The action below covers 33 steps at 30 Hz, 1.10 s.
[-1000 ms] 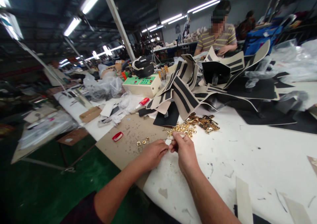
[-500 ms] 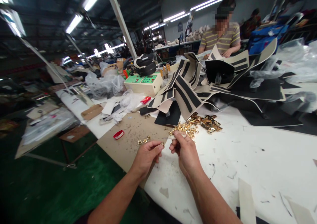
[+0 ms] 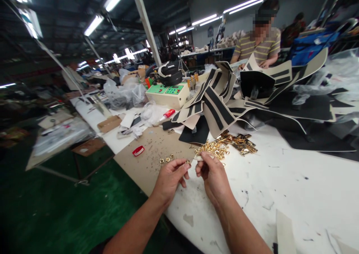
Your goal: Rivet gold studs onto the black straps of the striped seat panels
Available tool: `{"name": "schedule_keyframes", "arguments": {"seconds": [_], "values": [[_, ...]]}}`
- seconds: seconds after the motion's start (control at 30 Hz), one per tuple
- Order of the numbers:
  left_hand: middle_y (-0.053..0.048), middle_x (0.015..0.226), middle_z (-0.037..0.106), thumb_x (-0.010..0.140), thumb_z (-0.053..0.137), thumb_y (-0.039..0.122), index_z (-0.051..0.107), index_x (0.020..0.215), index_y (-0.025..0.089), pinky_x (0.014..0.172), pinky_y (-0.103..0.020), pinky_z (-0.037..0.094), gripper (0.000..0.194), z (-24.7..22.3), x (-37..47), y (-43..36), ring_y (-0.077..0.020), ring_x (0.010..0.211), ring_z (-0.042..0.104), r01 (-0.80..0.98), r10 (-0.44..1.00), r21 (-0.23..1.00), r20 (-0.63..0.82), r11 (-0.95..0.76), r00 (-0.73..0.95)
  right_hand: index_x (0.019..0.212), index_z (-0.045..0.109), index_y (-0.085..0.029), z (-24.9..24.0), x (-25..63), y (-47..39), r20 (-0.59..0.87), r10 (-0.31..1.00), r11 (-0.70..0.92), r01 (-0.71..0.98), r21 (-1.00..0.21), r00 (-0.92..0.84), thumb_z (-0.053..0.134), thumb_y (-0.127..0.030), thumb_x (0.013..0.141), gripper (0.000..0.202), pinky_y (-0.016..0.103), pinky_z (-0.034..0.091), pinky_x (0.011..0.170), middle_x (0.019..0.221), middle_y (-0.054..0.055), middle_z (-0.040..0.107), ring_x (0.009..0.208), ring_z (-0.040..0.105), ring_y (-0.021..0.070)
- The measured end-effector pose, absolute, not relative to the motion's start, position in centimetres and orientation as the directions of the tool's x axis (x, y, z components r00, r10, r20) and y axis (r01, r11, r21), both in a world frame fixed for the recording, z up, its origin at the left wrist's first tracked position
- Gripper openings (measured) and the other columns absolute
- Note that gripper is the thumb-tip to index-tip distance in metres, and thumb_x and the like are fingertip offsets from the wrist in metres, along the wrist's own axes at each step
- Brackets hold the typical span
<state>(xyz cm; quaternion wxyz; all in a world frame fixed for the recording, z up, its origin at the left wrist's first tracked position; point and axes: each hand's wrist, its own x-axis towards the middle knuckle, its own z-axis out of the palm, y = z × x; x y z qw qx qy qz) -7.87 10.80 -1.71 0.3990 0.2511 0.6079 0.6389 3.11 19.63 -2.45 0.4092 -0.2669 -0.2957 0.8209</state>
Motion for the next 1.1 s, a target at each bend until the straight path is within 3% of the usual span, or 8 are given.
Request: {"name": "schedule_keyframes", "arguments": {"seconds": [0.73,0.87,0.97,1.1], "values": [[0.0,0.064,0.065,0.073,0.085,0.042,0.076,0.099,0.01,0.042,-0.019,0.048,0.042,-1.3,-8.1,10.7,-0.0104,0.053,0.055,-0.168,0.788,0.984,-0.153,0.063,-0.596,0.085,0.067,-0.02,-2.6,3.2,19.7,-0.185,0.847,-0.448,-0.481,-0.754,-0.499,0.087,-0.045,0.076,0.034,0.021,0.041,0.048,0.062,-0.004,0.058,0.052,0.051,0.0105],[0.0,0.062,0.065,0.078,0.079,0.04,0.077,0.101,0.011,0.043,-0.021,0.048,0.037,-1.3,-8.8,10.4,-0.0109,0.049,0.055,-0.01,0.759,0.994,-0.092,0.111,-0.644,0.085,0.068,-0.019,-2.4,3.3,19.8,-0.194,0.862,-0.435,-0.488,-0.757,-0.467,0.088,-0.045,0.075,0.034,0.021,0.041,0.047,0.062,-0.004,0.058,0.052,0.051,0.0104],[-0.003,0.072,0.069,0.083,0.074,0.036,0.079,0.098,0.016,0.049,-0.023,0.05,0.026,-1.5,-10.3,10.0,-0.0151,0.061,0.061,0.195,0.734,0.969,0.024,0.149,-0.679,0.086,0.068,-0.019,-2.4,3.4,20.0,-0.205,0.871,-0.431,-0.494,-0.755,-0.446,0.088,-0.045,0.075,0.034,0.021,0.041,0.046,0.062,-0.004,0.058,0.052,0.052,0.0109],[-0.004,0.093,0.076,0.088,0.069,0.025,0.08,0.094,0.022,0.074,-0.03,0.054,0.013,-2.1,-13.8,9.2,-0.0188,0.08,0.067,0.584,0.737,0.775,0.247,0.24,-0.63,0.082,0.067,-0.02,-2.4,3.7,20.6,-0.194,0.887,-0.409,-0.518,-0.751,-0.419,0.086,-0.044,0.077,0.032,0.022,0.041,0.046,0.063,-0.003,0.059,0.053,0.053,0.0113]]}}
